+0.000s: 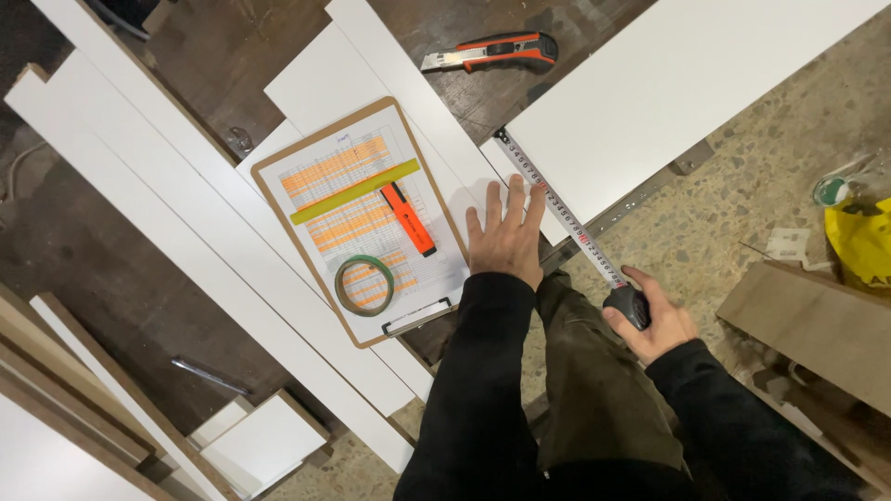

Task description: Measuring and marking white boards using a tape measure, pen, and highlighter while referencing a checklist.

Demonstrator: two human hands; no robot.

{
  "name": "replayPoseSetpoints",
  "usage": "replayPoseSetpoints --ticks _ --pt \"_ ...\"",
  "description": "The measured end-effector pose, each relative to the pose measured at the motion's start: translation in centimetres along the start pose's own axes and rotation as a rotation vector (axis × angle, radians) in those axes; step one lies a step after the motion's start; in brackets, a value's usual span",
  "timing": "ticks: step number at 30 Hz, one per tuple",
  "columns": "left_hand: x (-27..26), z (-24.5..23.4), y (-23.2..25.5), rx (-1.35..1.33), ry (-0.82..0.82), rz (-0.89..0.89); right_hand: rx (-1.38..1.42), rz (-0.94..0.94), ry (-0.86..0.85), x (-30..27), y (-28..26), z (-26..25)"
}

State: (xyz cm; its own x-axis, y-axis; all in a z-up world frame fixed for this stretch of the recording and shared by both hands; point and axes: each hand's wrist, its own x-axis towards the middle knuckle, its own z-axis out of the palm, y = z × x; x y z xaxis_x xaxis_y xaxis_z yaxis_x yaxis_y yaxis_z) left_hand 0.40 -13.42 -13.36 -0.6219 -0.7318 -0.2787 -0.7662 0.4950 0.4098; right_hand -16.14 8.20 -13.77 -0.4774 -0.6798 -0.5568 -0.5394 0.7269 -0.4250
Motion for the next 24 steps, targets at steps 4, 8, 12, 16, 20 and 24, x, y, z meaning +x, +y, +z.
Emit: replayPoseSetpoints --ticks 4,8,12,16,20,24 --pt "1.3 -0.7 -0.4 -0.035 -0.114 -0.007 -0.044 0.004 -0.03 -0.3 -0.3 -0.3" --pt "2.5 -0.9 -0.9 0.02 -0.125 0.004 -0.046 -0.018 -0.017 0.1 1.3 0.5" --pt "2.5 -1.2 -1.3 0.014 -0.12 -0.008 -0.072 0.043 -0.034 -0.3 0.2 0.3" --pt "2.7 -0.8 -1.8 0.021 -0.12 0.011 -0.1 0.124 -0.044 -0.6 -0.6 -0.1" --pt "2.6 -0.9 -1.8 0.024 -0.109 0.027 -0.095 0.126 -0.03 -0.8 -1.0 -0.3" --pt "2.4 -1.1 -2.0 0.018 -0.1 0.025 -0.066 0.029 -0.038 -0.8 -1.4 -0.3"
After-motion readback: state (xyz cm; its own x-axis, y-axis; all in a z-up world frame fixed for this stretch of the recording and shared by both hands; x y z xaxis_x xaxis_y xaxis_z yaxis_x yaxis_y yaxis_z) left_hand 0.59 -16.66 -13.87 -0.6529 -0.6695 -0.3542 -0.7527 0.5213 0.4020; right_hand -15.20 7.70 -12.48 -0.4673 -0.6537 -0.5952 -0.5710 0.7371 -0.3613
